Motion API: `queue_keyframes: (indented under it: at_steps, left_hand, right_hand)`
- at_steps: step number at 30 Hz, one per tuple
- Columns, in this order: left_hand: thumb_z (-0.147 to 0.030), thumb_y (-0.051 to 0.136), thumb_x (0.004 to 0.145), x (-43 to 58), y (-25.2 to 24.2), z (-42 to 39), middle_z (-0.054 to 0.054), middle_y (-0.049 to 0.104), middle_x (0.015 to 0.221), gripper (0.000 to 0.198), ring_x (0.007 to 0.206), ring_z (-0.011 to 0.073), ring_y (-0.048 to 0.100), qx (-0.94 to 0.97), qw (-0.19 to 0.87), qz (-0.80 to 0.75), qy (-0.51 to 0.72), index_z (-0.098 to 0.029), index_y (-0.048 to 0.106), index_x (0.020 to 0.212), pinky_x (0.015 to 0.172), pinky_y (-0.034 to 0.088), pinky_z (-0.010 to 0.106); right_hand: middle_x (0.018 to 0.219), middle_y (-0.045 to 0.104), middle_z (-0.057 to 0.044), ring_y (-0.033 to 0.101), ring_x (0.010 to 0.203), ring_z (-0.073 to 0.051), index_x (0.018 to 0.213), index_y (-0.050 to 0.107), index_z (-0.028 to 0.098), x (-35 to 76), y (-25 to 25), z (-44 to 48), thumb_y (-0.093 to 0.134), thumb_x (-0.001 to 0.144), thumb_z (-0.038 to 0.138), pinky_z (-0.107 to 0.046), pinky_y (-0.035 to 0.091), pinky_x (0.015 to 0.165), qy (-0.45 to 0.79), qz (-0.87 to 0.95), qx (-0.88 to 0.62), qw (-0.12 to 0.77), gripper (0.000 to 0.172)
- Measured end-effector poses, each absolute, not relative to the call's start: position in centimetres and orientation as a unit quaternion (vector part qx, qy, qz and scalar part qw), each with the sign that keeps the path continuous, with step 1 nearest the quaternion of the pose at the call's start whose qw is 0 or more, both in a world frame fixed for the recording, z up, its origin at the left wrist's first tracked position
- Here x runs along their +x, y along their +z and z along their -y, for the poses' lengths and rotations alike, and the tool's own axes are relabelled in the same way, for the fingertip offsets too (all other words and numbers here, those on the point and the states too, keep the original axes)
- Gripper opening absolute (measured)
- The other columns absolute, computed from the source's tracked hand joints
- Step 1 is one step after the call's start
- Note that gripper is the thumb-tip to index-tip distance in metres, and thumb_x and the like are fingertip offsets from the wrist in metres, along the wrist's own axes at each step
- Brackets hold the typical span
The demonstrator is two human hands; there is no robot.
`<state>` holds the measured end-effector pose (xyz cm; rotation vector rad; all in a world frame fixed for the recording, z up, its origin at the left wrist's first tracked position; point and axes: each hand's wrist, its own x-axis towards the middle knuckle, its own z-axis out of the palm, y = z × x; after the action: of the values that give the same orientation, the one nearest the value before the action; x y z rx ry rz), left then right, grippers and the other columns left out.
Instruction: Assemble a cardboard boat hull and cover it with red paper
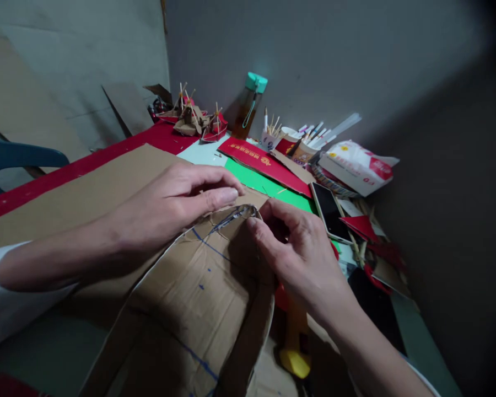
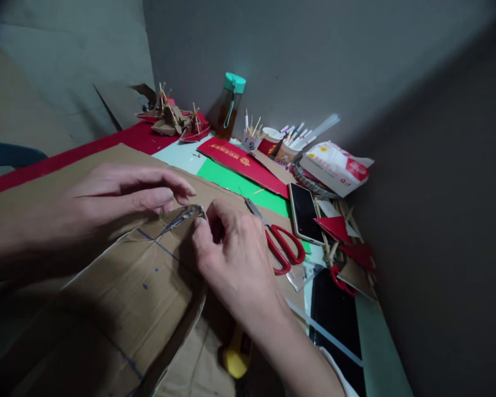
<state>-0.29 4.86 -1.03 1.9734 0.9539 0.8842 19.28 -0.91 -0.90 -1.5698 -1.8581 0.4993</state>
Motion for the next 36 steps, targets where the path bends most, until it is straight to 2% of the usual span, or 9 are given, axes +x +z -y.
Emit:
queue_keyframes:
  at_steps: [2,5,10,13,16,22,26,30,36]
  left_hand:
    - [-0.036,0.062,0.088,-0.5,-0.7,-5.2,-0.003,0.075,0.083,0.019,0.077,0.0163,0.065,0.799,0.349,-0.374,0.315,-0.024,0.077,0.089,0.066,0.046,0.027]
    - [-0.033,0.063,0.084,-0.5,-0.7,-5.4,-0.002,0.071,0.073,0.017,0.067,0.0153,0.061,0.814,0.309,-0.389,0.303,-0.022,0.075,0.082,0.059,0.042,0.027]
    - [-0.031,0.061,0.083,-0.3,-0.9,-4.6,-0.001,0.071,0.069,0.017,0.062,0.0151,0.060,0.777,0.290,-0.427,0.359,-0.022,0.073,0.076,0.054,0.044,0.026]
    - [-0.029,0.064,0.084,-0.3,-0.9,-3.8,-0.003,0.072,0.070,0.014,0.060,0.0137,0.060,0.767,0.275,-0.432,0.386,-0.023,0.074,0.076,0.051,0.044,0.023]
    - [-0.027,0.066,0.087,-0.3,-0.9,-3.3,-0.005,0.075,0.074,0.012,0.064,0.0127,0.063,0.777,0.260,-0.417,0.393,-0.026,0.075,0.079,0.053,0.045,0.022]
    - [-0.020,0.066,0.087,0.0,-1.1,-3.2,-0.006,0.076,0.079,0.015,0.070,0.0123,0.065,0.784,0.247,-0.377,0.426,-0.027,0.075,0.078,0.060,0.050,0.021]
    - [-0.020,0.065,0.088,0.0,-1.3,-3.0,-0.007,0.074,0.079,0.015,0.068,0.0121,0.063,0.782,0.236,-0.366,0.447,-0.028,0.074,0.078,0.059,0.048,0.022]
    - [-0.021,0.061,0.090,-0.1,-1.5,-2.7,-0.006,0.068,0.073,0.020,0.061,0.0098,0.055,0.814,0.193,-0.371,0.403,-0.025,0.069,0.072,0.053,0.041,0.023]
    - [-0.020,0.060,0.092,0.1,-1.9,-2.5,-0.008,0.069,0.077,0.018,0.068,0.0106,0.059,0.827,0.167,-0.371,0.387,-0.027,0.070,0.079,0.060,0.043,0.023]
  right_hand:
    - [0.059,0.040,0.006,0.035,0.058,-0.011,0.065,0.045,0.021,19.5,-1.0,0.7,0.058,0.089,0.030,-0.029,0.025,0.054,0.194,0.690,-0.600,0.357,0.029]
    - [0.064,0.045,0.005,0.039,0.062,-0.012,0.070,0.049,0.021,19.6,-1.1,0.5,0.059,0.090,0.037,-0.028,0.027,0.056,0.223,0.661,-0.597,0.396,0.027]
    - [0.083,0.062,0.001,0.053,0.074,-0.016,0.093,0.062,0.020,19.0,-1.1,0.7,0.063,0.088,0.046,-0.028,0.038,0.064,0.300,0.637,-0.596,0.386,0.026]
    - [0.075,0.060,0.003,0.049,0.068,-0.014,0.083,0.063,0.021,18.7,-1.3,0.9,0.062,0.090,0.039,-0.027,0.036,0.062,0.306,0.646,-0.582,0.387,0.020]
    - [0.064,0.054,0.005,0.044,0.060,-0.012,0.071,0.059,0.020,18.4,-1.3,1.2,0.060,0.092,0.031,-0.027,0.030,0.057,0.291,0.666,-0.561,0.397,0.024]
    - [0.066,0.057,0.005,0.047,0.061,-0.011,0.077,0.066,0.019,17.9,-0.8,1.9,0.064,0.093,0.031,-0.025,0.033,0.055,0.302,0.634,-0.580,0.414,0.020]
    - [0.063,0.055,0.005,0.047,0.060,-0.010,0.072,0.065,0.019,17.9,-0.3,2.1,0.063,0.093,0.025,-0.024,0.032,0.051,0.290,0.644,-0.581,0.405,0.022]
    - [0.057,0.053,0.006,0.046,0.054,-0.009,0.065,0.059,0.019,17.9,0.0,2.2,0.063,0.092,0.019,-0.022,0.029,0.046,0.289,0.650,-0.580,0.397,0.027]
    - [0.054,0.052,0.005,0.045,0.049,-0.008,0.061,0.057,0.019,17.8,-0.3,2.2,0.065,0.089,0.014,-0.021,0.030,0.043,0.280,0.645,-0.582,0.408,0.029]
